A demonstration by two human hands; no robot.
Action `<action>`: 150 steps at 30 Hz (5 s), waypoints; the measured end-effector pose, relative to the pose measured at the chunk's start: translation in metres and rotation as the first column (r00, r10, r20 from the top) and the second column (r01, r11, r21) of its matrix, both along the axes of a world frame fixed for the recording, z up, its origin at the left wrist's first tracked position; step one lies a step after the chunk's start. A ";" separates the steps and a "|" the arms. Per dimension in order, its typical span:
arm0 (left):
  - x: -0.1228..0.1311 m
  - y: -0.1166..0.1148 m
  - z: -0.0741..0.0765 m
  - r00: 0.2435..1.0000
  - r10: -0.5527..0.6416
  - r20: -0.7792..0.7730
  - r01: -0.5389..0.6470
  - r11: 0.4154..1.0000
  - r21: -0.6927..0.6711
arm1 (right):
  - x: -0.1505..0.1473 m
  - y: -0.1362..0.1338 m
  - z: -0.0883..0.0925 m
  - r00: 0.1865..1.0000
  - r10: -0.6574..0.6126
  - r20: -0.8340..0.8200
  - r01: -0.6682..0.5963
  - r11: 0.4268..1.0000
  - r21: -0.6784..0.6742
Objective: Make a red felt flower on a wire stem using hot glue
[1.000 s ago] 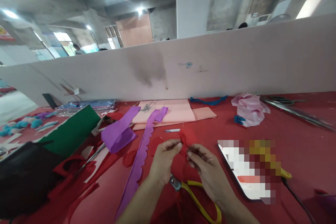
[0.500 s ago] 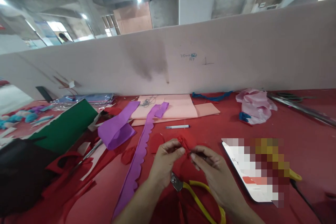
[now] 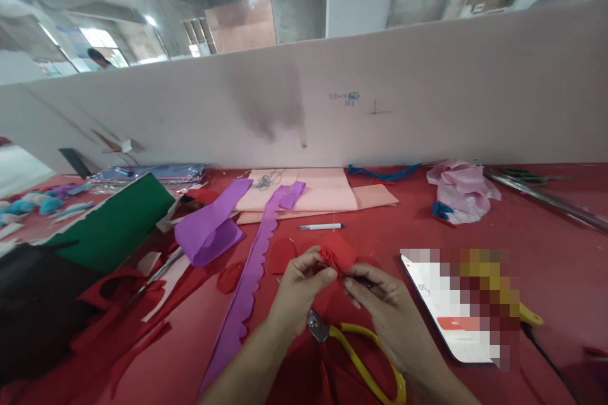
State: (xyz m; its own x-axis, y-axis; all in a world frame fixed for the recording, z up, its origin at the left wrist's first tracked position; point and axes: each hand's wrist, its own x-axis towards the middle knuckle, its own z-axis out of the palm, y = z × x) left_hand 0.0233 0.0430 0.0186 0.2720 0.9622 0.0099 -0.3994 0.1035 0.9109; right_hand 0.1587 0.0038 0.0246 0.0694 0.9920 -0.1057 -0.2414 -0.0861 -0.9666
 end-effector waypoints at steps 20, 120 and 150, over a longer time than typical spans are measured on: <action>0.000 0.001 -0.011 0.997 0.006 0.080 0.002 0.996 -0.094 | 0.000 -0.003 -0.004 0.998 0.056 0.025 -0.056 0.998 -0.009; 0.007 -0.001 0.000 0.998 0.047 -0.029 -0.052 0.974 -0.220 | -0.003 0.002 -0.004 0.994 -0.042 0.098 0.041 0.999 0.013; 0.002 0.006 -0.010 0.993 -0.053 0.104 0.074 0.975 -0.210 | 0.002 0.003 0.000 0.972 -0.036 0.230 0.039 0.999 -0.011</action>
